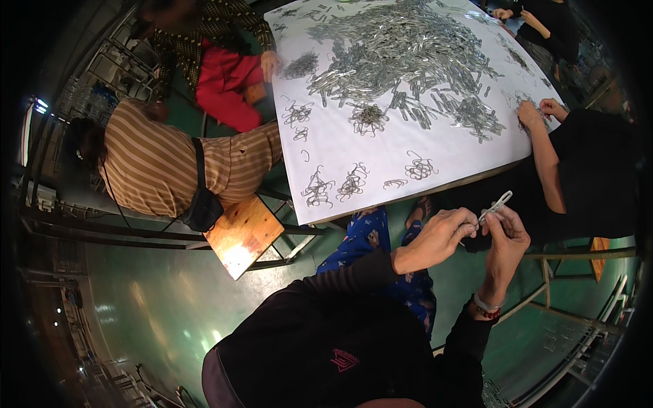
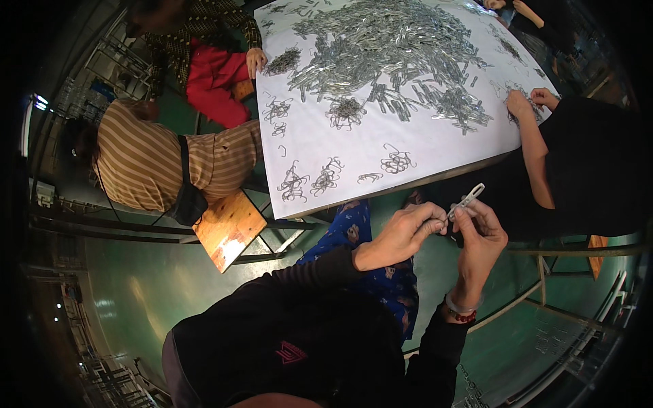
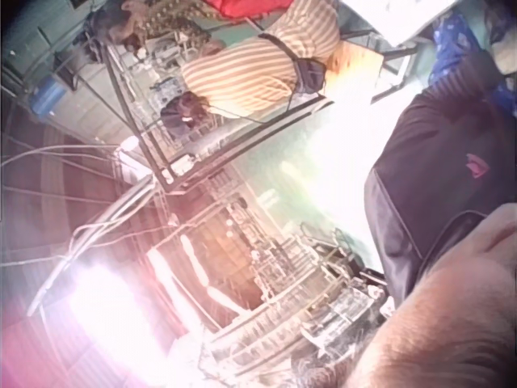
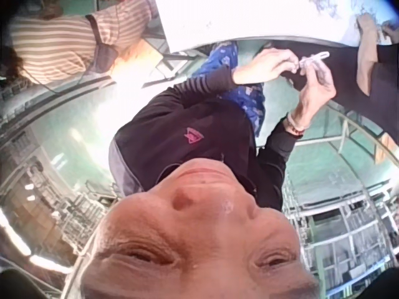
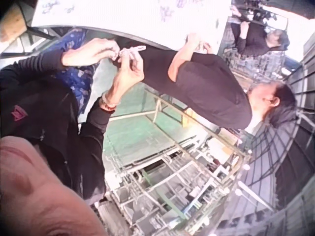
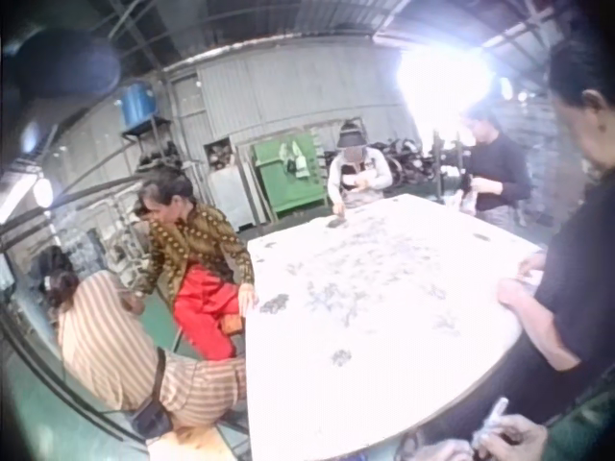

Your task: The person attaches metal clips to a hanging rack in a workshop setting, working alongside other people at a table.

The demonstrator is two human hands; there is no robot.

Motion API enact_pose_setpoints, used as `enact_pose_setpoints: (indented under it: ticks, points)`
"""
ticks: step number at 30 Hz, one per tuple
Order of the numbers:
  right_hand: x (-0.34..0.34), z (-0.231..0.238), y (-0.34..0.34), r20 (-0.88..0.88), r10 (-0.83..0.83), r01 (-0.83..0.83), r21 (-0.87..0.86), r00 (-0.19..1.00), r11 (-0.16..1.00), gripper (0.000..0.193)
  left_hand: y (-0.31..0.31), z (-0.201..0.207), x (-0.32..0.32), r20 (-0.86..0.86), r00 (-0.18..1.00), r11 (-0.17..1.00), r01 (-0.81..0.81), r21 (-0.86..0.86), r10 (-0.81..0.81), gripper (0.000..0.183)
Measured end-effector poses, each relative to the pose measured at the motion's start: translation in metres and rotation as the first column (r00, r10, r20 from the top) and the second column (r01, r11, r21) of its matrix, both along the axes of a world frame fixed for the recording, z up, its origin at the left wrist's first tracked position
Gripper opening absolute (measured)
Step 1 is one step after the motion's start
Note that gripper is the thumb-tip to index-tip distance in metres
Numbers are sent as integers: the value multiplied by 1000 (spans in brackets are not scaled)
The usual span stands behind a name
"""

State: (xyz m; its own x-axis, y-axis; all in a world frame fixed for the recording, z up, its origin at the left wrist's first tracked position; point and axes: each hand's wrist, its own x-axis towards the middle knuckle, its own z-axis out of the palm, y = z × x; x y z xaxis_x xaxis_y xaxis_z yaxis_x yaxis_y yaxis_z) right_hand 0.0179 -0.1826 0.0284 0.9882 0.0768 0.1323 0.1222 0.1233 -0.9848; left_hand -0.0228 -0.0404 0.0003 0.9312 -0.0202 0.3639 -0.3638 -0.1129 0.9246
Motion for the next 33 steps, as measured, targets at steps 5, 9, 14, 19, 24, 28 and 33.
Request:
enact_pose_setpoints:
  ticks: [5, 9, 14, 19, 24, 28, 33]
  points:
    - [-3, 1, 0, 33, -30, 28, 39, 999, 999, 16, -3, -8, 2, 42, 999, 993, -31, 112, 26, 12]
    - [-6, -9, 1, -7, -55, 55, 36, 998, 998, 17, 3, -23, 5, 56, 997, 992, -53, 113, 47, 21]
    - [0, -25, 1, -65, -20, 19, -15, 998, 1000, 17, 81, -44, 47, -36, 930, 897, -343, 278, 367, 23]
    - [4, -26, 8, -119, 2, -7, -38, 993, 999, 16, 197, -75, 117, -60, 684, 390, -339, 856, 727, 36]
    - [8, -26, 6, -70, 32, -38, -76, 997, 996, 16, 207, -91, 136, -114, 706, 318, -165, 934, 699, 21]
    - [6, -23, 6, -65, 27, -30, -53, 998, 998, 16, 189, -88, 122, -56, 727, 250, -163, 954, 685, 21]
    - [-10, -22, 20, -59, 27, -29, -27, 998, 999, 16, 220, -101, 101, 3, 667, 361, -407, 839, 745, 27]
